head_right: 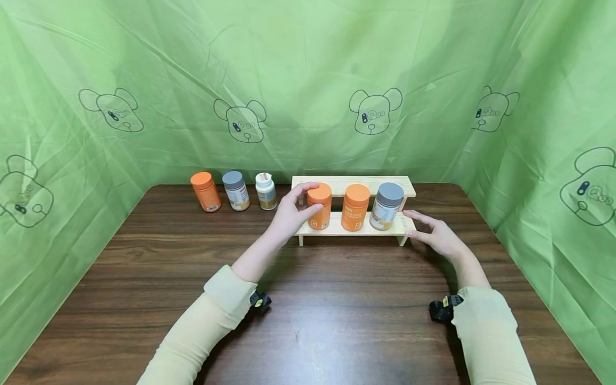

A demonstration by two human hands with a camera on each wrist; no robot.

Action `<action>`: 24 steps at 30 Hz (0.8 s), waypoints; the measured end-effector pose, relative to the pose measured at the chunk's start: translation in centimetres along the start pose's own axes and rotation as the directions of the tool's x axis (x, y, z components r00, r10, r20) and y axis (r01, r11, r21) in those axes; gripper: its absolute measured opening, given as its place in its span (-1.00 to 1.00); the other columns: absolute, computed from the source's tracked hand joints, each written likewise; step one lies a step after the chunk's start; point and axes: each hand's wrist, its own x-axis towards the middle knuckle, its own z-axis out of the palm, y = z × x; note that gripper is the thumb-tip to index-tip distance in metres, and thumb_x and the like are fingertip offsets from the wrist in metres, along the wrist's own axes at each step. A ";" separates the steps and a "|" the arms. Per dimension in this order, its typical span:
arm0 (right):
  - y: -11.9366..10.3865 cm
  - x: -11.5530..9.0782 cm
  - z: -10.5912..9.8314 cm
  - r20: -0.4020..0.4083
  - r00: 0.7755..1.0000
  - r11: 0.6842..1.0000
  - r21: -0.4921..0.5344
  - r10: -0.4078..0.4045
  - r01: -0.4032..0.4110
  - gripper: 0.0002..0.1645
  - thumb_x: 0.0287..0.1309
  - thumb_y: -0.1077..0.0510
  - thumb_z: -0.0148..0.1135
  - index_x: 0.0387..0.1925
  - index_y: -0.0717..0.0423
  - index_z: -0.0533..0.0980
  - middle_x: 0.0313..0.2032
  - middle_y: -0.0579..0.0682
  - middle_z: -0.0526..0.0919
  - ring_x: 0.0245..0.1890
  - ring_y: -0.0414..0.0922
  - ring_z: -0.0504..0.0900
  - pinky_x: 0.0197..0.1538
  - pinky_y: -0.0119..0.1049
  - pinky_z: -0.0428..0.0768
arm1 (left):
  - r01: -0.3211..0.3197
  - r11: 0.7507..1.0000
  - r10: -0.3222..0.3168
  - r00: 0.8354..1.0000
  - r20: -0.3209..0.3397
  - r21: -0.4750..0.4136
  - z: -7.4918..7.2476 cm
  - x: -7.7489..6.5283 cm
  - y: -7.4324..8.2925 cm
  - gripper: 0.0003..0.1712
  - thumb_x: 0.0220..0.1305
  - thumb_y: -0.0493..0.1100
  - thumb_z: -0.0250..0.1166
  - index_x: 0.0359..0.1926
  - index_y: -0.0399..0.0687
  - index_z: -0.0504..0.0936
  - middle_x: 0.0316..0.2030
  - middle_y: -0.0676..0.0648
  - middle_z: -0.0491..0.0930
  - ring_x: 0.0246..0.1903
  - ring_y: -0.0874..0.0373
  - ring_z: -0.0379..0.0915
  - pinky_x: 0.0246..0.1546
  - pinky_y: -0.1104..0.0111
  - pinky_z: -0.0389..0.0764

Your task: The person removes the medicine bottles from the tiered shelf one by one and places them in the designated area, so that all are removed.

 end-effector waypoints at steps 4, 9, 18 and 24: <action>0.3 0.0 -0.1 -0.001 1.000 1.000 -0.003 -0.002 0.002 -0.31 0.18 0.16 0.25 0.34 0.01 0.29 0.37 0.14 0.22 0.38 0.11 0.06 0.33 0.20 -0.01 | -0.012 1.000 0.012 1.000 -0.013 0.019 0.0 0.2 -0.1 -0.48 0.13 -0.21 0.38 0.14 0.03 0.50 -0.02 -0.07 0.58 -0.04 0.07 0.47 -0.06 0.11 0.52; 0.7 0.1 -0.1 0.005 1.000 1.000 0.002 -0.009 0.009 -0.30 0.20 0.15 0.24 0.35 0.01 0.26 0.38 0.16 0.20 0.39 0.04 0.04 0.33 0.22 -0.03 | -0.003 1.000 0.003 1.000 -0.028 0.017 -0.1 0.1 0.1 -0.49 0.10 -0.21 0.40 0.11 0.03 0.53 -0.08 -0.05 0.60 -0.10 0.11 0.49 -0.08 0.19 0.54; 0.4 0.0 -0.1 0.005 1.000 1.000 -0.003 0.001 -0.001 -0.31 0.20 0.10 0.25 0.35 -0.06 0.28 0.38 0.13 0.20 0.39 0.08 0.04 0.33 0.23 -0.03 | 0.022 1.000 -0.021 0.999 -0.035 0.008 -0.2 -0.3 0.8 -0.50 0.06 -0.23 0.43 0.07 0.04 0.56 -0.09 -0.03 0.61 -0.12 0.09 0.50 -0.17 0.32 0.54; 0.4 -0.1 -0.2 0.007 1.000 1.000 -0.016 0.004 -0.004 -0.31 0.19 0.05 0.25 0.35 -0.10 0.28 0.39 0.15 0.17 0.39 0.11 0.03 0.33 0.25 -0.03 | 0.025 0.999 -0.024 0.999 -0.030 0.025 -0.8 -0.9 1.3 -0.51 0.05 -0.21 0.44 0.05 0.08 0.58 -0.15 -0.03 0.62 -0.18 0.07 0.50 -0.23 0.38 0.54</action>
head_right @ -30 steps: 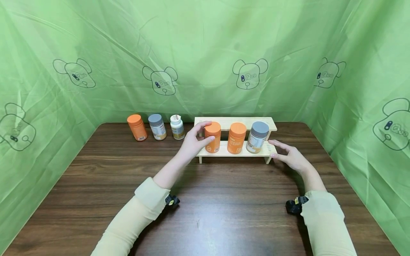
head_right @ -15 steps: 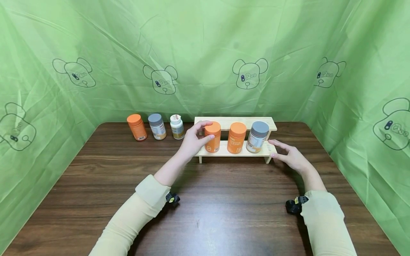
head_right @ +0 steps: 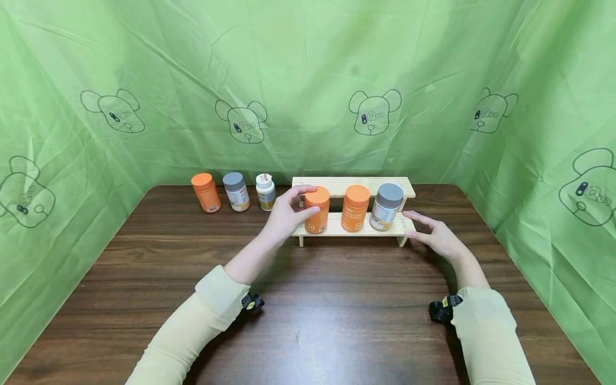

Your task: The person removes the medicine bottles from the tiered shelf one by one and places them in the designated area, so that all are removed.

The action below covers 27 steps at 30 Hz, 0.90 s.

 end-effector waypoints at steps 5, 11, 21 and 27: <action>0.2 0.2 0.0 -0.004 1.000 1.000 0.000 0.005 -0.005 -0.31 0.18 0.05 0.26 0.34 -0.10 0.29 0.39 0.15 0.16 0.39 0.15 0.02 0.33 0.25 -0.04 | -0.009 1.000 0.009 1.000 0.008 -0.010 -0.6 -0.3 0.4 -0.52 0.06 -0.23 0.43 0.05 0.05 0.58 -0.06 -0.02 0.61 -0.11 0.12 0.52 -0.14 0.25 0.59; 0.2 0.3 0.0 -0.002 1.000 1.000 0.005 0.006 -0.006 -0.31 0.18 0.05 0.26 0.34 -0.10 0.29 0.39 0.14 0.16 0.38 0.15 0.01 0.33 0.26 -0.05 | -0.009 0.999 0.009 1.000 0.022 -0.032 -1.4 -1.0 1.5 -0.52 0.07 -0.28 0.41 0.07 -0.05 0.56 -0.01 -0.08 0.60 -0.06 0.02 0.51 -0.09 0.15 0.57; -0.2 0.2 0.0 0.008 1.000 1.000 0.000 -0.007 0.007 -0.28 0.20 0.09 0.24 0.37 -0.04 0.24 0.40 0.17 0.15 0.39 0.19 -0.01 0.31 0.30 -0.06 | -0.025 0.998 0.025 1.000 0.012 -0.050 -3.1 -1.4 1.8 -0.51 0.07 -0.25 0.42 0.07 -0.01 0.56 -0.03 -0.07 0.60 -0.08 0.10 0.51 -0.04 0.21 0.56; 0.1 0.3 0.1 -0.002 1.000 1.000 0.008 0.002 -0.002 -0.30 0.19 0.13 0.25 0.35 0.02 0.26 0.39 0.18 0.16 0.38 0.19 0.01 0.31 0.28 -0.05 | -0.042 0.998 0.042 0.999 -0.008 -0.049 -4.4 -1.9 2.1 -0.52 0.08 -0.25 0.41 0.06 0.03 0.57 -0.02 -0.02 0.59 -0.06 0.13 0.51 0.00 0.23 0.56</action>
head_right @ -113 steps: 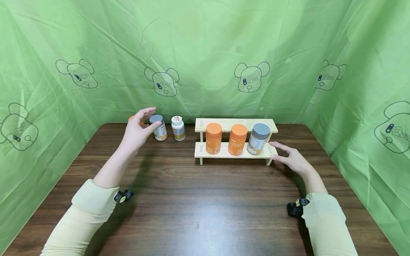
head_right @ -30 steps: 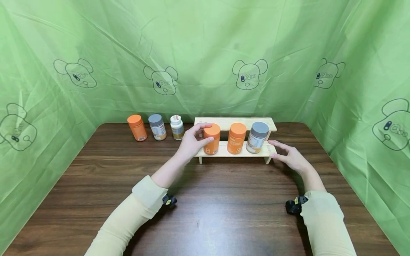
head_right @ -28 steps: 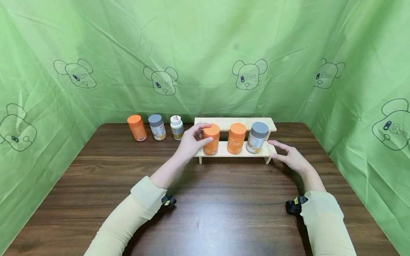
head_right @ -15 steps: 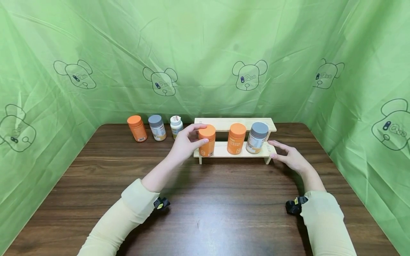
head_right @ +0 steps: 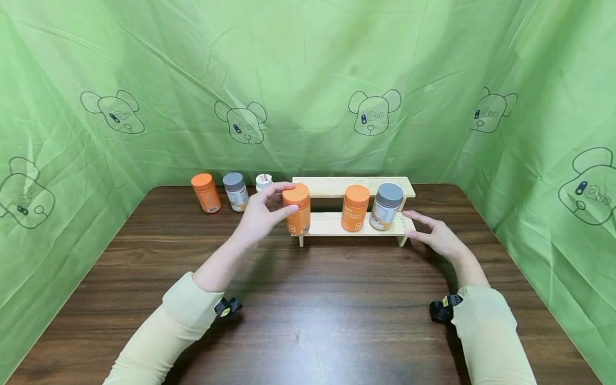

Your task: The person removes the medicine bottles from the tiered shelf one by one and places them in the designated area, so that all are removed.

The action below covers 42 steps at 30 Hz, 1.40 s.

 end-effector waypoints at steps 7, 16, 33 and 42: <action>-0.2 -0.2 -0.1 0.011 1.000 1.000 -0.007 -0.020 0.020 -0.28 0.23 0.14 0.21 0.38 0.07 0.21 0.38 0.25 0.14 0.37 0.24 0.00 0.29 0.32 -0.05 | -0.017 1.000 0.017 0.999 -0.028 0.020 -1.9 -0.4 -0.2 -0.52 0.07 -0.22 0.42 0.06 0.05 0.57 -0.01 -0.02 0.59 -0.06 0.09 0.52 -0.02 0.18 0.56; -2.8 -0.9 0.1 0.008 1.000 1.000 0.024 -0.006 0.006 -0.30 0.18 0.17 0.25 0.33 0.13 0.27 0.36 0.24 0.18 0.37 0.23 0.01 0.30 0.29 -0.03 | 0.013 0.997 -0.009 0.999 -0.054 0.071 -4.0 -0.8 -0.5 -0.49 0.08 -0.24 0.42 0.10 -0.05 0.55 0.05 -0.09 0.54 -0.05 0.06 0.49 -0.12 0.32 0.55; -0.3 -0.2 0.0 0.011 1.000 1.000 0.009 -0.023 0.023 -0.29 0.23 0.17 0.20 0.37 0.11 0.21 0.37 0.27 0.14 0.37 0.24 -0.02 0.29 0.33 -0.07 | 0.021 0.995 -0.016 0.998 -0.053 0.098 -6.0 -1.4 -1.9 -0.49 0.07 -0.40 0.37 0.09 -0.30 0.51 0.05 -0.27 0.53 -0.01 -0.14 0.47 -0.01 0.08 0.53; -2.3 -0.8 0.1 0.011 1.000 1.000 0.013 -0.015 0.015 -0.29 0.20 0.15 0.24 0.35 0.12 0.24 0.37 0.27 0.16 0.36 0.27 0.01 0.29 0.32 -0.04 | 0.104 0.987 -0.098 0.994 -0.049 0.125 -7.0 -0.6 -3.6 -0.47 0.08 -0.40 0.36 0.12 -0.31 0.48 0.04 -0.34 0.52 -0.02 -0.22 0.43 0.12 -0.08 0.38</action>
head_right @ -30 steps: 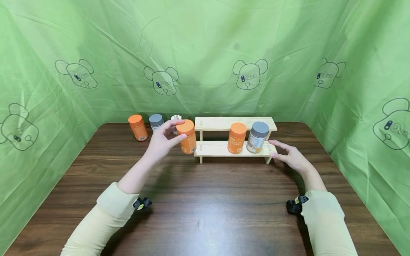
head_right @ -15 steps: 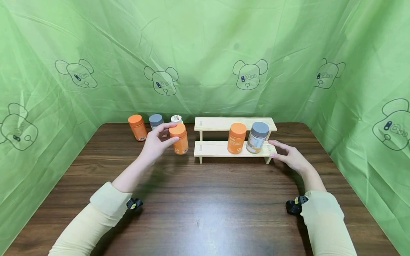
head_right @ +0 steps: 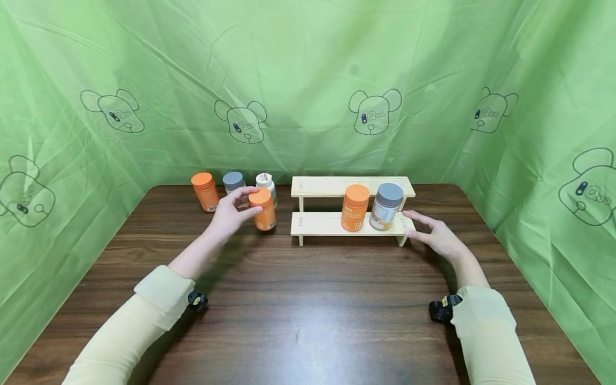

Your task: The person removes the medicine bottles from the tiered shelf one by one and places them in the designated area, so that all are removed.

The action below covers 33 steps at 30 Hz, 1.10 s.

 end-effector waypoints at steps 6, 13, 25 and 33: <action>-1.6 -0.7 0.1 0.015 1.000 1.000 0.006 0.001 -0.001 -0.29 0.20 0.14 0.24 0.34 0.19 0.23 0.37 0.31 0.13 0.36 0.31 -0.01 0.28 0.34 -0.05 | 0.054 0.999 -0.053 0.998 0.025 -0.009 -0.1 0.9 -2.1 -0.46 0.09 -0.40 0.35 0.14 -0.29 0.47 0.03 -0.34 0.50 0.00 -0.20 0.42 0.12 -0.04 0.39; -1.7 -0.7 0.1 0.017 1.000 1.000 0.013 -0.005 0.005 -0.28 0.20 0.15 0.23 0.34 0.20 0.22 0.36 0.32 0.13 0.35 0.31 -0.02 0.28 0.34 -0.05 | 0.082 0.996 -0.080 0.996 0.050 -0.029 0.2 1.7 -5.6 -0.45 0.08 -0.34 0.38 0.13 -0.15 0.48 0.07 -0.23 0.49 0.05 -0.12 0.44 0.10 0.06 0.46; -0.5 -0.2 0.1 0.003 1.000 1.000 0.016 0.003 -0.003 -0.29 0.19 0.15 0.24 0.34 0.17 0.24 0.36 0.29 0.16 0.36 0.27 0.01 0.29 0.32 -0.05 | 0.075 0.997 -0.077 0.995 0.065 0.029 -0.2 1.8 -5.0 -0.47 0.10 -0.30 0.39 0.12 -0.13 0.48 0.06 -0.17 0.50 0.07 -0.05 0.44 0.09 0.05 0.47; 2.1 0.5 -0.1 -0.003 1.000 1.000 -0.001 0.010 -0.010 -0.29 0.21 0.10 0.24 0.36 -0.04 0.25 0.38 0.16 0.18 0.39 0.14 0.00 0.32 0.27 -0.06 | 0.022 0.993 -0.030 0.998 0.064 0.118 -0.5 1.8 -3.4 -0.48 0.12 -0.21 0.38 0.13 -0.12 0.49 0.05 -0.15 0.53 0.06 -0.05 0.40 0.13 -0.03 0.36</action>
